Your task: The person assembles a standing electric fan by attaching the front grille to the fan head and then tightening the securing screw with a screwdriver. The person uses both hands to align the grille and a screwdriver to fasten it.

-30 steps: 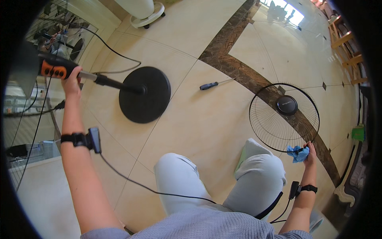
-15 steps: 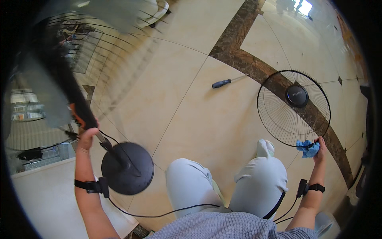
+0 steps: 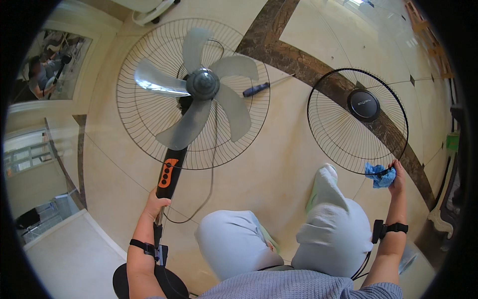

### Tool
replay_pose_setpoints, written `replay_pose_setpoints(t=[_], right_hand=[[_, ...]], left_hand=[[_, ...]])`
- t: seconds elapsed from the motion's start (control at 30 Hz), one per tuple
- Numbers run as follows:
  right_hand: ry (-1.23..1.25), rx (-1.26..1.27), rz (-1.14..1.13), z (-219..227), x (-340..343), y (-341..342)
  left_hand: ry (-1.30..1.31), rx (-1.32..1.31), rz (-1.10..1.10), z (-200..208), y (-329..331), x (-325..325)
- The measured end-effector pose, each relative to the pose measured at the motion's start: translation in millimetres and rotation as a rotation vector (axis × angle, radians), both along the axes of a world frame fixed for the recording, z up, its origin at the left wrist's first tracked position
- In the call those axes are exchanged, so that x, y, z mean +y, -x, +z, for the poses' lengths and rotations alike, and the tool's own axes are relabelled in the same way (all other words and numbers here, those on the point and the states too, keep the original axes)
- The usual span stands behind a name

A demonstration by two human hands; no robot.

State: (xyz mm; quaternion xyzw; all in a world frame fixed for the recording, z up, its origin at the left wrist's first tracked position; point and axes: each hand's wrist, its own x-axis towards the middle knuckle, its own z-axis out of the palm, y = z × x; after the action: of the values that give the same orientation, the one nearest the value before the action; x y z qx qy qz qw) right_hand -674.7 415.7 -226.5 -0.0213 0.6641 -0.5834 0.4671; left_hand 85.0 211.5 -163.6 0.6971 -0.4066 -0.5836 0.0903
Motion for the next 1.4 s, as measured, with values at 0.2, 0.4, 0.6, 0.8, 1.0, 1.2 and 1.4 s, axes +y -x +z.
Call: replay_pose_setpoints(t=[0.2, 0.4, 0.6, 0.8, 1.0, 1.2, 1.4], right_hand=[[-0.013, -0.038, -0.031, 12, -18, -8], [-0.006, -0.164, -0.035, 37, -35, -27], [0.026, -0.132, -0.004, 67, -63, -59], [0.019, -0.089, 0.024, 73, -94, -81], [0.032, -0.126, -0.056, 75, -88, -87], [-0.044, -0.155, -0.137, 71, -72, -72], [0.027, -0.174, -0.055, 73, -68, -77]], left_hand=[[-0.209, 0.132, 0.135, -28, -44, 39], [-0.37, 0.185, 0.255, -49, -62, 88], [-0.333, 0.22, 0.222, -71, -76, 90], [-0.405, 0.312, 0.198, -64, -68, 75], [-0.341, 0.373, 0.261, -66, -73, 87], [-0.389, -0.505, -0.65, 2, -51, 37], [-0.439, 0.286, -0.458, 81, 76, -31]])
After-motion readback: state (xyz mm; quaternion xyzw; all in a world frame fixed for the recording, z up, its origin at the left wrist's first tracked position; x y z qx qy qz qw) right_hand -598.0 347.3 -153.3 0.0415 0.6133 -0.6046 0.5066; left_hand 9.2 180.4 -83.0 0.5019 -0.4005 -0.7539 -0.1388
